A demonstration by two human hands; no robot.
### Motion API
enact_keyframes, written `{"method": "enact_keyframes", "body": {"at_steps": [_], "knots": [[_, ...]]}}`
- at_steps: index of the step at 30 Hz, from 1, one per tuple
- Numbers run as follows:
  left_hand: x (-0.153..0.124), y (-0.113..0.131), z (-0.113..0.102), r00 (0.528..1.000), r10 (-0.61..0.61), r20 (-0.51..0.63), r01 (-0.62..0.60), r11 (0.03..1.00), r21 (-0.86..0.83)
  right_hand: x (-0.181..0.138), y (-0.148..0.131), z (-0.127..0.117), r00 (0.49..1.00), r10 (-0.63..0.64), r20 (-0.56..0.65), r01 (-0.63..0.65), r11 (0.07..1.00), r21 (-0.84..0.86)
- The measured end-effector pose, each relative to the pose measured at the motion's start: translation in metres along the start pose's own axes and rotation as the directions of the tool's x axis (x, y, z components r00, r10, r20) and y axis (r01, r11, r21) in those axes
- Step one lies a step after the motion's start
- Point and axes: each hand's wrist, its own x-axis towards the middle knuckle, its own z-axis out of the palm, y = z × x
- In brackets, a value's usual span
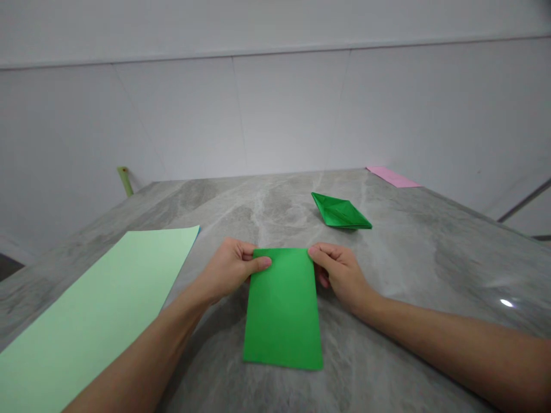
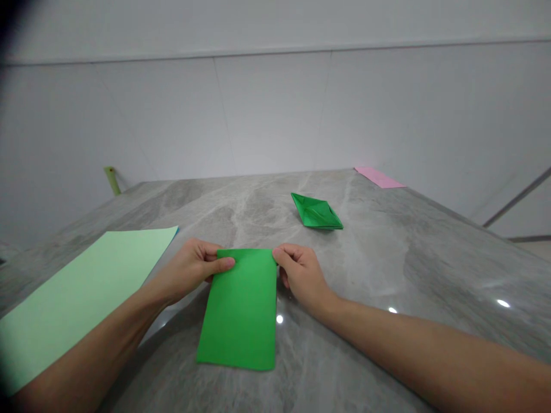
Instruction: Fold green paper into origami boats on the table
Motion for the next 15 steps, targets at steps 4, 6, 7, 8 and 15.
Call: {"method": "enact_keyframes", "body": {"at_steps": [4,6,7,8,15], "knots": [[0.0,-0.001,0.002,0.998,0.005,-0.069,-0.003,1.0,0.023,0.005,0.003,0.0,0.996,0.014,-0.084,-0.001,0.988,0.151],[0.001,-0.003,0.004,0.994,0.017,-0.106,-0.014,0.999,0.036,0.005,0.002,0.001,0.999,0.034,0.012,-0.035,0.983,0.179],[0.001,-0.005,0.005,0.993,0.026,-0.115,-0.023,0.999,0.033,0.004,0.001,0.001,0.996,0.041,0.079,-0.055,0.982,0.18],[0.002,-0.007,0.007,0.992,0.039,-0.118,-0.036,0.999,0.023,0.003,0.0,0.002,0.989,0.048,0.137,-0.073,0.981,0.179],[0.003,-0.01,0.01,0.976,0.116,-0.183,-0.143,0.98,-0.14,0.001,0.004,0.002,0.971,0.087,0.224,-0.121,0.983,0.14]]}}
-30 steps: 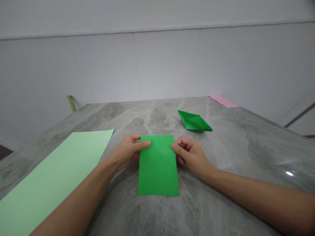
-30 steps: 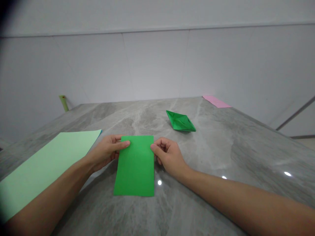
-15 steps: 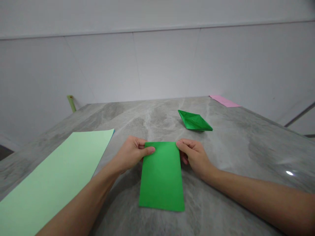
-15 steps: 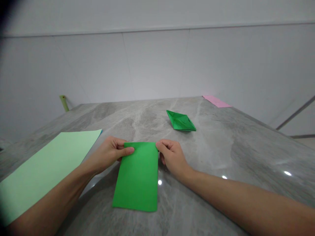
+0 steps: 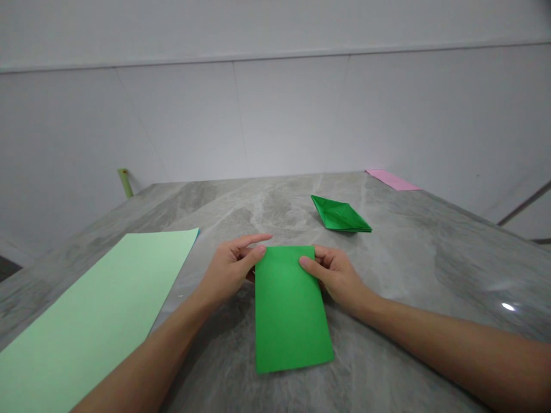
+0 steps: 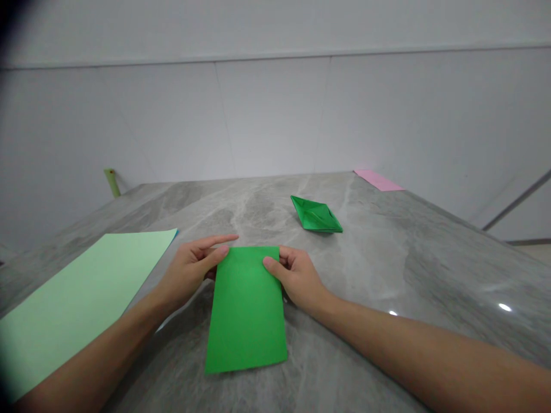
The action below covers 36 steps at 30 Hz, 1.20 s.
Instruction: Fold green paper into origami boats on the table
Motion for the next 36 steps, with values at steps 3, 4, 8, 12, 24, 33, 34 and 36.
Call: {"method": "enact_keyframes", "body": {"at_steps": [3,4,8,12,24,33,34,36], "knots": [[0.0,0.004,-0.001,0.993,-0.027,-0.112,0.026,1.0,-0.01,0.005,-0.001,-0.003,0.997,-0.041,-0.065,0.031,0.99,-0.14],[0.0,0.005,-0.001,0.983,-0.016,-0.181,0.014,1.0,-0.015,0.006,-0.002,-0.005,0.989,-0.084,-0.119,0.056,0.972,-0.228],[0.002,0.002,0.001,0.933,0.02,-0.36,-0.049,0.996,-0.072,0.004,-0.008,-0.009,0.879,-0.421,-0.225,0.182,0.732,-0.657],[0.008,-0.008,0.001,0.894,-0.024,-0.448,-0.02,0.995,-0.094,-0.009,-0.013,-0.004,0.768,-0.627,0.13,0.424,0.346,-0.837],[0.001,-0.003,0.004,0.969,-0.177,0.173,0.1,0.919,0.382,-0.017,-0.012,0.005,0.905,-0.317,0.285,0.358,0.202,-0.912],[0.007,-0.016,-0.02,0.833,0.301,0.464,-0.548,0.561,0.62,-0.007,0.0,-0.005,0.888,-0.356,0.292,0.405,0.303,-0.863],[0.007,-0.016,-0.02,0.82,0.286,0.496,-0.563,0.558,0.609,-0.006,-0.001,-0.005,0.882,-0.367,0.296,0.413,0.298,-0.861],[0.007,-0.016,-0.019,0.809,0.285,0.515,-0.576,0.56,0.595,-0.008,-0.004,-0.003,0.879,-0.363,0.309,0.42,0.282,-0.863]]}}
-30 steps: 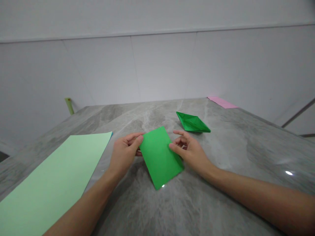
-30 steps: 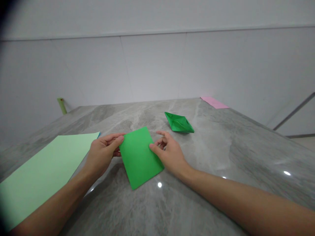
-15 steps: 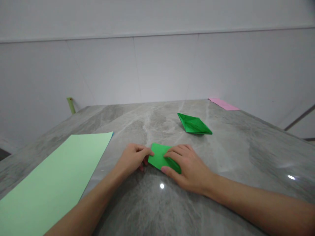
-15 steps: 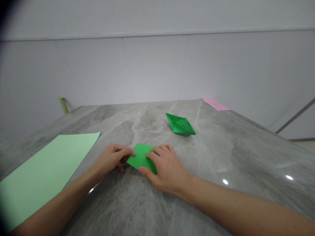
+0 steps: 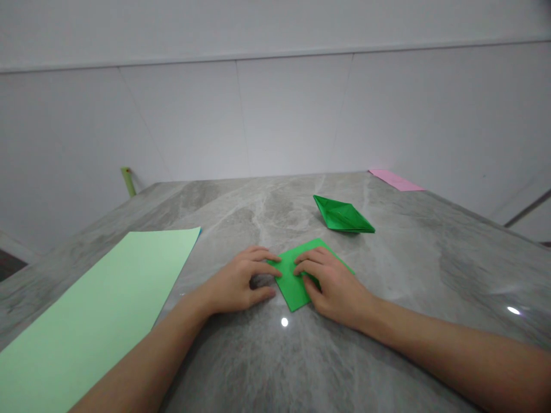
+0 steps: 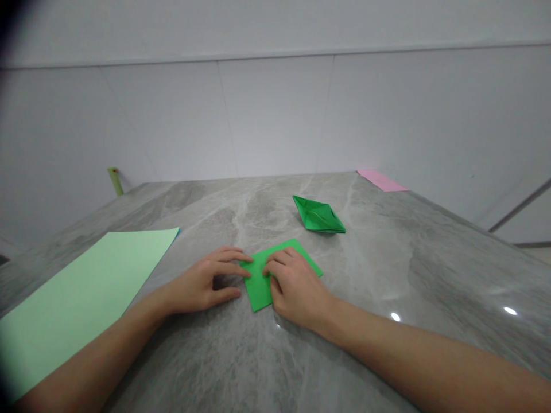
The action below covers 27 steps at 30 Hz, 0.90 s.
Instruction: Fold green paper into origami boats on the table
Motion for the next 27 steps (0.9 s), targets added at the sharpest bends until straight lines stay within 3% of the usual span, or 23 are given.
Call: {"method": "enact_keyframes", "body": {"at_steps": [9,19,27], "knots": [[0.001,-0.002,-0.002,1.0,-0.016,-0.013,0.016,1.0,-0.02,-0.005,-0.019,-0.009,0.991,-0.025,0.131,0.028,0.999,-0.026],[0.001,-0.003,-0.001,0.999,-0.035,-0.014,0.034,0.999,-0.04,-0.002,-0.015,-0.006,0.994,-0.067,0.086,0.06,0.994,0.09],[0.004,-0.003,0.0,0.995,-0.08,-0.054,0.078,0.996,-0.036,-0.001,-0.01,-0.004,0.999,0.033,-0.033,-0.029,0.992,0.126]]}}
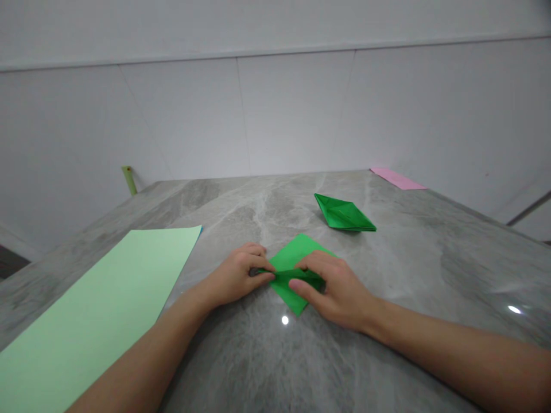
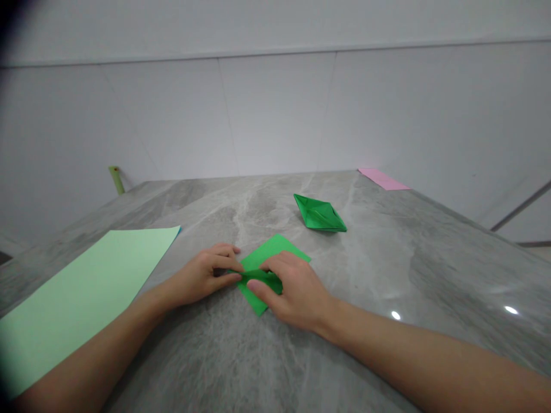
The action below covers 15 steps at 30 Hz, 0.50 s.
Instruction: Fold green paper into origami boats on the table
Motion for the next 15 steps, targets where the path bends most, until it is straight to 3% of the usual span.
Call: {"method": "enact_keyframes", "body": {"at_steps": [3,7,12,15], "knots": [[0.0,0.002,-0.001,1.0,-0.023,-0.014,0.023,1.0,-0.016,0.002,0.002,-0.001,0.999,0.005,0.034,-0.005,1.0,-0.017],[-0.003,0.007,-0.003,0.995,-0.103,0.018,0.104,0.991,-0.08,0.006,0.007,-0.002,0.997,0.07,-0.024,-0.07,0.998,-0.008],[-0.003,0.011,-0.001,0.99,0.07,0.125,-0.051,0.987,-0.15,0.007,0.011,-0.005,0.991,0.114,-0.072,-0.112,0.993,0.035],[-0.002,0.014,0.0,0.984,0.111,0.136,-0.097,0.99,-0.1,0.006,0.012,-0.004,0.991,0.115,-0.069,-0.112,0.992,0.056]]}}
